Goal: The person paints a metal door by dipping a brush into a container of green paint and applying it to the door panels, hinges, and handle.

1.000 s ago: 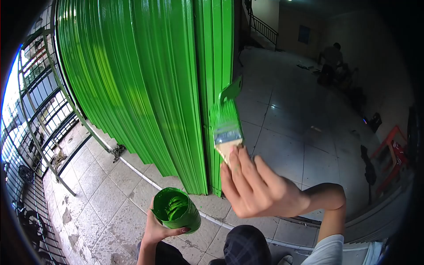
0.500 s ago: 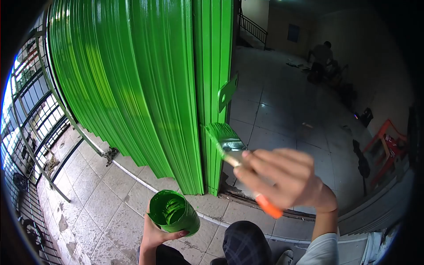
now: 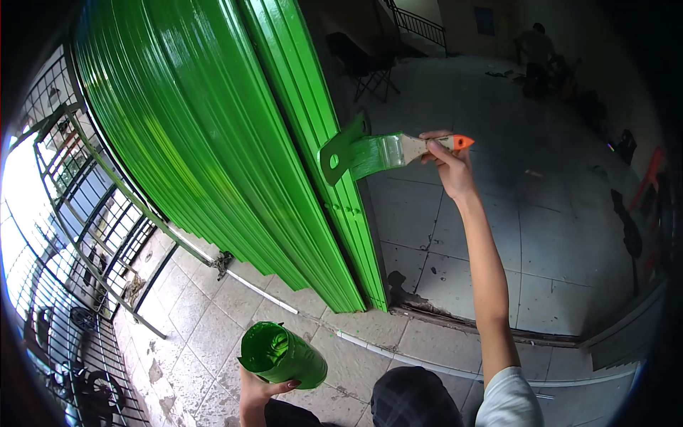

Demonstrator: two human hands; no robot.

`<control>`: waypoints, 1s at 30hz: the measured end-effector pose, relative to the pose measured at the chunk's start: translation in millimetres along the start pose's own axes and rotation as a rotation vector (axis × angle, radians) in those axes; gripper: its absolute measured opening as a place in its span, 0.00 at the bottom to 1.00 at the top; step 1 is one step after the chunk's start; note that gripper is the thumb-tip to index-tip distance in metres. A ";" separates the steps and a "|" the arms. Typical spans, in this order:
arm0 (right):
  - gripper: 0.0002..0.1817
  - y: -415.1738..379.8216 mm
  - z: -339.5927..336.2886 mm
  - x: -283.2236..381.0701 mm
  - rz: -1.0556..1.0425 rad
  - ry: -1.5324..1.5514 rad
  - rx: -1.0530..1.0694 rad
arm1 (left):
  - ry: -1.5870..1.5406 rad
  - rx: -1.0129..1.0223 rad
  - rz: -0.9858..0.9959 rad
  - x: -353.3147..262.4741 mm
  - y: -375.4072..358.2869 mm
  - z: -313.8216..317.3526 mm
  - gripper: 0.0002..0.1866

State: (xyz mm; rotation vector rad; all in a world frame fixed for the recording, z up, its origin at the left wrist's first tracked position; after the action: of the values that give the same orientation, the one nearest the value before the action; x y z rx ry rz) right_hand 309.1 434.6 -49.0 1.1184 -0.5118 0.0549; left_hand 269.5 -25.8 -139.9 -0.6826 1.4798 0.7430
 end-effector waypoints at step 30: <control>0.10 -32.4 28.1 86.6 -0.614 -0.673 0.230 | 0.027 -0.038 -0.061 12.8 7.1 1.7 0.44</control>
State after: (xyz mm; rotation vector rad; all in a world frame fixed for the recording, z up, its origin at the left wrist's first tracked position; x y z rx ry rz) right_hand 384.9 377.5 -30.7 1.4785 -0.7440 -0.8395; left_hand 264.4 -19.8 -152.3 -0.7659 1.4665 0.7186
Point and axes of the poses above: each hand's wrist, its own y-axis towards the middle knuckle, its own z-axis out of the palm, x = y × z, the point moved 3 cm from there along y, towards the middle knuckle, and after that the axes turned 11 degrees about -z, right-handed, at the moved point
